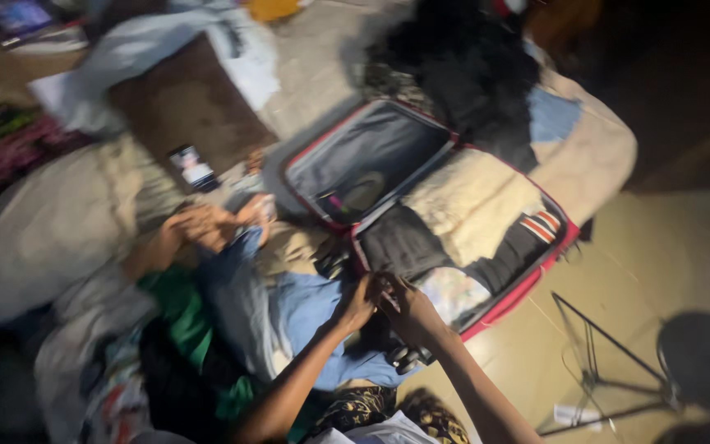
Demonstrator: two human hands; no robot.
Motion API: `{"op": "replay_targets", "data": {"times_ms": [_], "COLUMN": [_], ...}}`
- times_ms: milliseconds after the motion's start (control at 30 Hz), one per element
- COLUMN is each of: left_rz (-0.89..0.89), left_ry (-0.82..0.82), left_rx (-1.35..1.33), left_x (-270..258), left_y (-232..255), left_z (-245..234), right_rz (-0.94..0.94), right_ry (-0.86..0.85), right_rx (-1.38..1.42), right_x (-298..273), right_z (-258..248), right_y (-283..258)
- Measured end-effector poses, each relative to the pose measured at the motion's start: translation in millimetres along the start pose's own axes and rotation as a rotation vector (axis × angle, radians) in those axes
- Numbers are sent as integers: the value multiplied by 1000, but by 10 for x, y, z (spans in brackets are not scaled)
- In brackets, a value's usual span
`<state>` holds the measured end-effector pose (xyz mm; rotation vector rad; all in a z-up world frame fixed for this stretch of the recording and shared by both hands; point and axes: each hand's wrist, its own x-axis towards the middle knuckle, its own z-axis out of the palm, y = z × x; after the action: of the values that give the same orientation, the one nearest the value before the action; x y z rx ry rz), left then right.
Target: The person folds a pair of dark pants, a white fabric item, a green shirt, and a blue garment by hand before placing them into an open red suitcase on a bed.
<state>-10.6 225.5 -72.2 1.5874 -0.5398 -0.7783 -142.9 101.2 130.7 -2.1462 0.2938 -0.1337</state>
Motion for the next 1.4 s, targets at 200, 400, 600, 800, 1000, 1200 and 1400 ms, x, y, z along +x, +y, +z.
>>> {"op": "replay_targets", "data": {"times_ms": [200,400,600,800,1000,1200,1400], "left_rz": [-326,-196,-391,-450,-370,-329,-68], "left_ry": [100,227,311,362,351,445,465], "left_rx": [-265,117,85,-17,-115,-83,529], "left_x": [-998,-2477,-3596,-4018,-4244,-4235,-3732], "left_y": [-299,-357,-444,-1131,-1553,-1608,-1516], "left_z": [-237,-455,-743,-1439,-2447,-3360,-3818], "right_rz": [63,-256,-249,-228,-322,-237,-226], "right_ry": [-283,-309,-523,-638,-652,-683,-489], "right_rx": [48,-16,-59,-167,-75,-12,124], "right_x": [-566,-1078,-1179,-1103,-910,-602,-230], "right_z": [298,751,1285,2042,3183,4428,4955], "right_y": [-63,220,-162,-632,-815,-981,-909]}}
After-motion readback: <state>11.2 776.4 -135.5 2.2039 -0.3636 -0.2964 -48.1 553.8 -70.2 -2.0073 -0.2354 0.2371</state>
